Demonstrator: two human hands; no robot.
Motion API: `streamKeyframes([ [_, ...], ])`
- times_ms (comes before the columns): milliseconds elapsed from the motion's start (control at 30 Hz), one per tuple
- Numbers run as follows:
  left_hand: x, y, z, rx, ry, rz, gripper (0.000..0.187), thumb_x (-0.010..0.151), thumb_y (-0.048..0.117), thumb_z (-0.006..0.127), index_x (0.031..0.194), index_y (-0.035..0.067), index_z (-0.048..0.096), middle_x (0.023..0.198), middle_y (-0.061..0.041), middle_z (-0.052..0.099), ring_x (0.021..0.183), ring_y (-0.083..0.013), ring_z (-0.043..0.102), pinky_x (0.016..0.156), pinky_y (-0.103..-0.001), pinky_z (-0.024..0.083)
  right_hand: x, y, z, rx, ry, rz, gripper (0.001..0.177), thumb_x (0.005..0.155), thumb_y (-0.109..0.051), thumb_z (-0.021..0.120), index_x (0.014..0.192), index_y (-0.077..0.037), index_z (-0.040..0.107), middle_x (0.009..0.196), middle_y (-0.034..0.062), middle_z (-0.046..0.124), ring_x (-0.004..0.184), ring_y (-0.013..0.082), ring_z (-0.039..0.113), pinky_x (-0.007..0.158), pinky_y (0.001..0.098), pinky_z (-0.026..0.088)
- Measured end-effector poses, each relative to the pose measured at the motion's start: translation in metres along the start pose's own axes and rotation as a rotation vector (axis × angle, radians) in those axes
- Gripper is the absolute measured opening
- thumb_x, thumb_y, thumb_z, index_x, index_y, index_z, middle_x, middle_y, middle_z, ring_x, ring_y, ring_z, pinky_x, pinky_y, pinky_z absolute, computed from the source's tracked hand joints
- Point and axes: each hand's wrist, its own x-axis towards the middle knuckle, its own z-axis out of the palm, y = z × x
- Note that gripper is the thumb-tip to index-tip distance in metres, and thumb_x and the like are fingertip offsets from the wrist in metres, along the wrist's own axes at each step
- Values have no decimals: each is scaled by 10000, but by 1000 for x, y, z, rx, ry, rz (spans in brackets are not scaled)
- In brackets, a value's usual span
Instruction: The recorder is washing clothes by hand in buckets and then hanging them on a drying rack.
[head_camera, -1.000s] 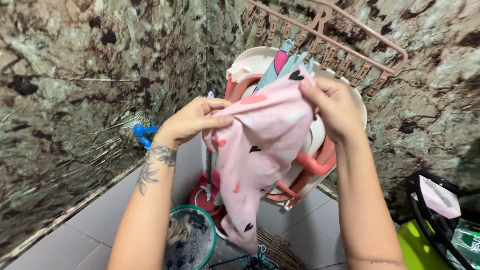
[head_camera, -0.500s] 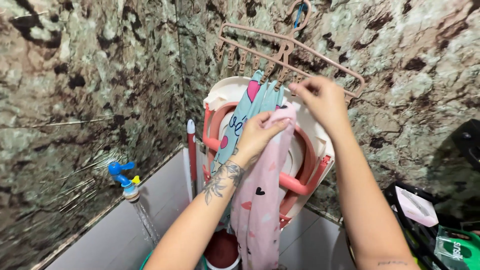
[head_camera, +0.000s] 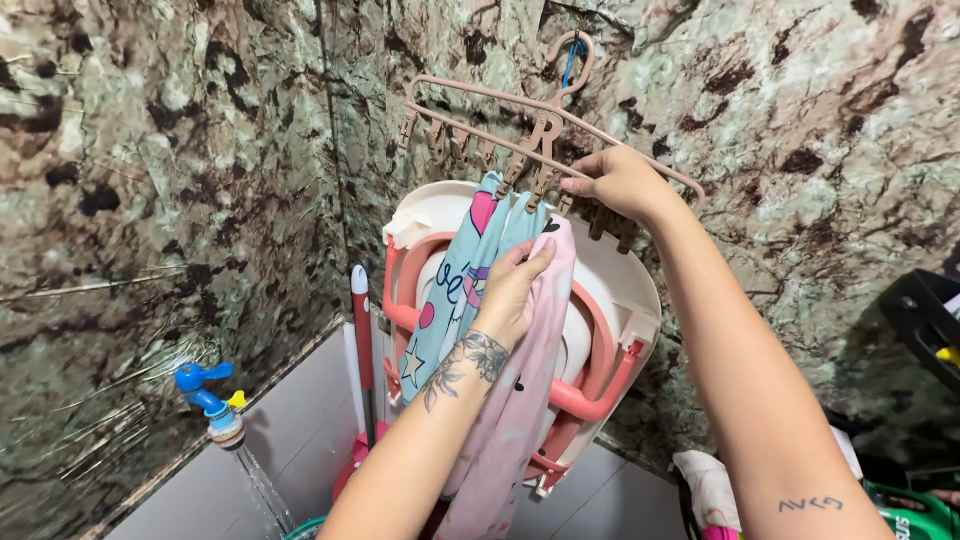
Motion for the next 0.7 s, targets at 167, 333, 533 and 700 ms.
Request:
streamKeyframes([
  [167,19,-9,-11,45,51,113,301,942,126,723,1168,-58,648,1038,-83,714,939,-124,687,823,-244,562,9,14,5,153,9,30,231,899,-181,764,1087,-51,793,800,-12,701,717,88,553,691,303,478],
  [333,28,-11,-9,160,155,125,266,900,105,734,1100,-63,688,989,-94,731,862,-132,698,777,-255,555,9,9,6,183,26,57,229,907,-165,756,1108,-61,788,825,-15,721,729,80,576,695,287,485],
  [533,37,-9,-6,156,181,165,248,906,103,742,1069,-81,718,985,-111,740,854,-144,699,763,-257,554,10,11,8,224,8,30,243,892,-113,750,1124,-45,779,895,1,762,785,68,632,734,259,509],
  [700,33,5,-2,-91,134,62,240,899,89,718,1089,-58,710,1000,-116,743,888,-186,726,776,-299,590,3,2,7,212,22,53,238,907,-104,745,1129,-24,775,926,26,775,815,75,654,754,262,513],
])
